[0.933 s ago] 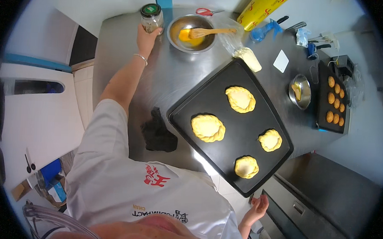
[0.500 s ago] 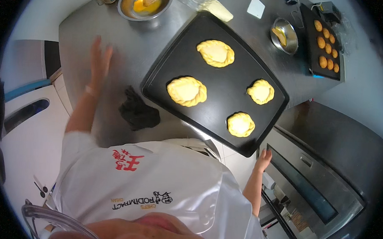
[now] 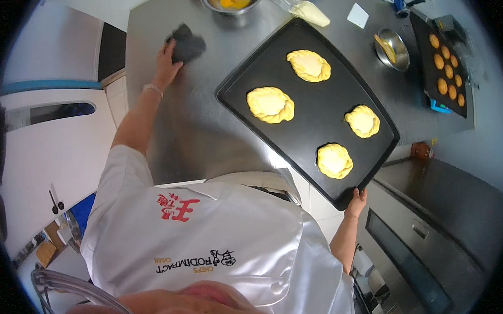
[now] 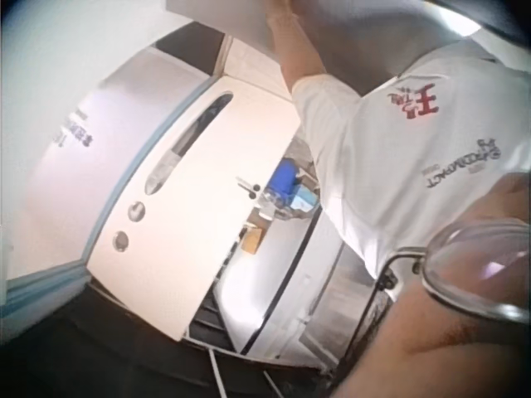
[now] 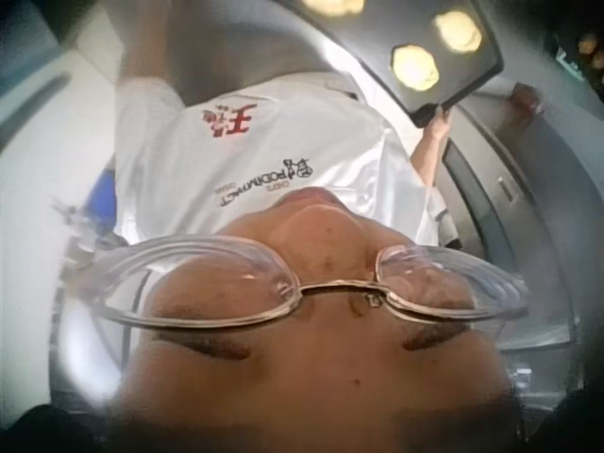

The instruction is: The person brushes egg wash onto unbaked pastries on a tray, retrieves a package of sausages, cuts them into small pieces, and places the pieces onto baked round pastries on a second tray. The person handles trays, a pastry brush, a knife, and sausages.

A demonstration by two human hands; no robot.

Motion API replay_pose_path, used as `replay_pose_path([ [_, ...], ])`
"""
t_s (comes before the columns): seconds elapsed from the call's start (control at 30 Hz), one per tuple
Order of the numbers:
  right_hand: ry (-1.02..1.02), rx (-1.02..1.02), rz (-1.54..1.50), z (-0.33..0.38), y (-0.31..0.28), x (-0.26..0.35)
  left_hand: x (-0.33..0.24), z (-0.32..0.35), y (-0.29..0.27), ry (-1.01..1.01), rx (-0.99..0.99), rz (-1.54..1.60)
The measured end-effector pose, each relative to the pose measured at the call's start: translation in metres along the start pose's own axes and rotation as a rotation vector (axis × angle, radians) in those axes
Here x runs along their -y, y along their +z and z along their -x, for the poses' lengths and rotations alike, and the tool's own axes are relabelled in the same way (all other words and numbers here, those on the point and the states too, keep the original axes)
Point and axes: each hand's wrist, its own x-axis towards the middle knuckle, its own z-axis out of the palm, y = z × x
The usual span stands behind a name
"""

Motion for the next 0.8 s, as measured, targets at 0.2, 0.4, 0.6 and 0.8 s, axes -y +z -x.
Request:
replay_pose_path([
  [0.2, 0.013, -0.052, 0.107, -0.009, -0.041, -0.002, -0.112, 0.010, 0.043, -0.205, 0.592, 0.345],
  [0.4, -0.089, 0.054, 0.476, -0.043, -0.004, 0.041, -0.122, 0.151, 0.023, -0.174, 0.475, 0.049],
  [0.6, -0.343, 0.300, 0.799, -0.043, 0.125, 0.067, 0.019, 0.233, -0.073, -0.575, 0.459, 0.201],
  [0.8, -0.507, 0.434, 0.731, -0.020, 0.267, 0.079, 0.079, 0.278, -0.139, -0.732, 0.294, -0.157],
])
